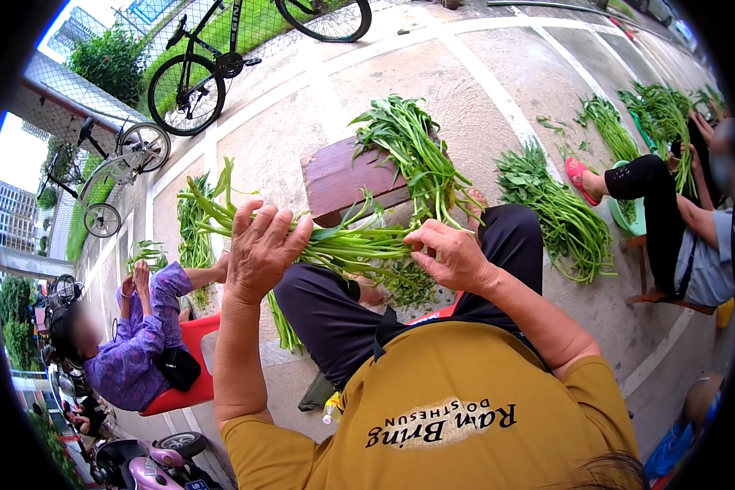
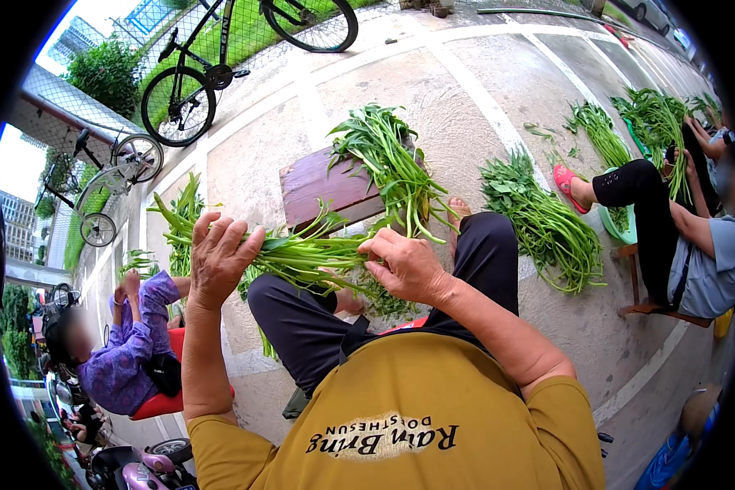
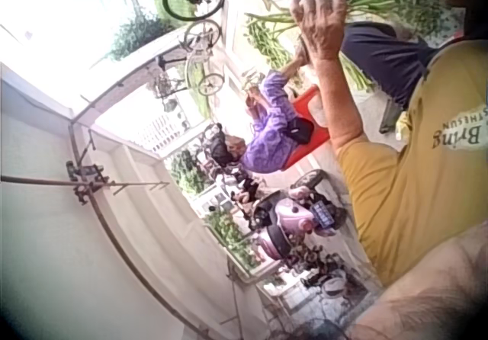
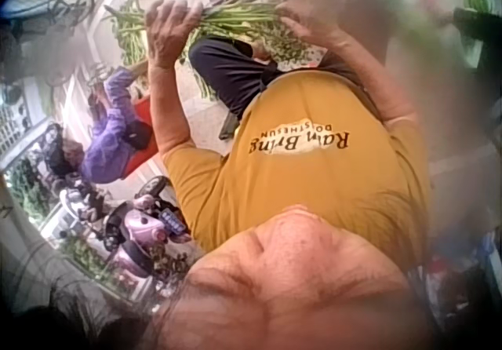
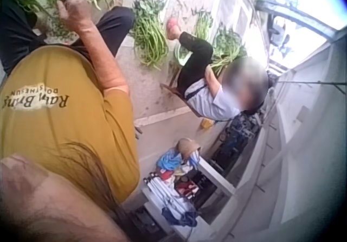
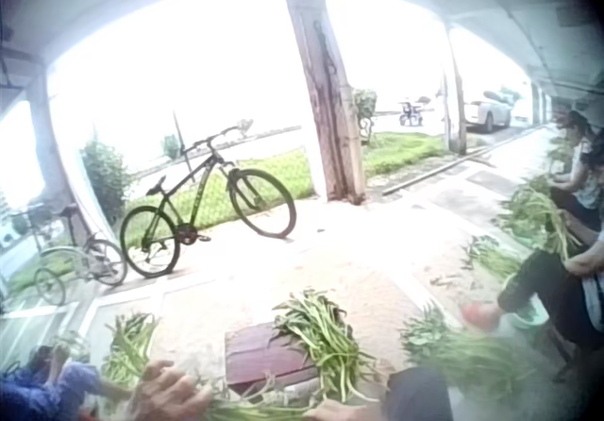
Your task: The person sorts a large quantity of greens by hand, separating the leaves and stems into different piles on the ground and onto a small wooden stool.
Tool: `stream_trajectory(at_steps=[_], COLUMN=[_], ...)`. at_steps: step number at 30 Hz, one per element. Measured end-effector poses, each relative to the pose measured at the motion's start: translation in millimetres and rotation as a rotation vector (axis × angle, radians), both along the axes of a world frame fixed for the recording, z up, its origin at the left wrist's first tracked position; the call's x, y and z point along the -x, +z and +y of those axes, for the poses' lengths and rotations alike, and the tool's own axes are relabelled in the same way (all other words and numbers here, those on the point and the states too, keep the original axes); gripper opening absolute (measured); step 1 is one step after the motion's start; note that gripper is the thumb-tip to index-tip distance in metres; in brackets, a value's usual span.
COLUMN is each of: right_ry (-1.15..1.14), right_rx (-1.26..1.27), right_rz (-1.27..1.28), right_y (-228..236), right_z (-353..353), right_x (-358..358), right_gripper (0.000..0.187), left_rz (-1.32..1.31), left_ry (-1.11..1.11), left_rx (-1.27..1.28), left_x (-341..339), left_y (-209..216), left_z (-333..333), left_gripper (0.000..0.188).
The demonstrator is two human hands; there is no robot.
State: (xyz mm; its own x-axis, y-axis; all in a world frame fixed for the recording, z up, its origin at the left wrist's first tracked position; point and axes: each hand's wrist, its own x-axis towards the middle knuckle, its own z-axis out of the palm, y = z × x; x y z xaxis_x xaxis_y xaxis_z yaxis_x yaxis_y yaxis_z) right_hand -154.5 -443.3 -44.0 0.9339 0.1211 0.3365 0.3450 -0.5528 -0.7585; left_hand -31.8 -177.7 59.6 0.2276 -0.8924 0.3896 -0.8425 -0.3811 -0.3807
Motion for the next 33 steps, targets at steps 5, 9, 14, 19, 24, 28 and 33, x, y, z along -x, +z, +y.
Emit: stream_trajectory(at_steps=[5, 9, 14, 19, 24, 28, 33], right_ry=[-0.016, -0.01, -0.028, -0.045, -0.033, -0.051, -0.165], right_rx=[0.028, 0.054, 0.034, -0.119, -0.224, -0.099, -0.191], right_rz=[-0.001, 0.008, -0.009, 0.075, 0.151, 0.05, 0.085], right_y=[-1.2, -1.7, -5.0, -4.7, -5.3, -8.7, -4.8], right_z=[2.1, 4.1, 2.6, 0.6, -1.8, -1.4, -8.4], right_x=[-1.1, -3.4, -4.1, -5.5, -6.9, -6.1, -8.9], right_gripper=[0.018, 0.012, 0.008, 0.006, 0.007, 0.007, 0.006], left_rz=[0.014, 0.027, 0.034, 0.058, 0.105, 0.134, 0.18], left_ry=[-0.01, -0.005, -0.007, 0.002, 0.021, 0.021, -0.016], left_rx=[0.003, -0.008, -0.017, -0.048, -0.049, -0.05, -0.027], left_x=[-1.4, -0.3, -2.3, -4.9, -6.1, -5.7, -6.4], left_y=[-3.9, -3.5, -8.9, -15.7, -21.2, -20.7, -26.9], left_z=[-3.9, -6.4, -7.0, -3.2, -0.2, -2.5, -3.4], left_gripper=[0.03, 0.03, 0.03, 0.029, 0.029, 0.029, 0.027])
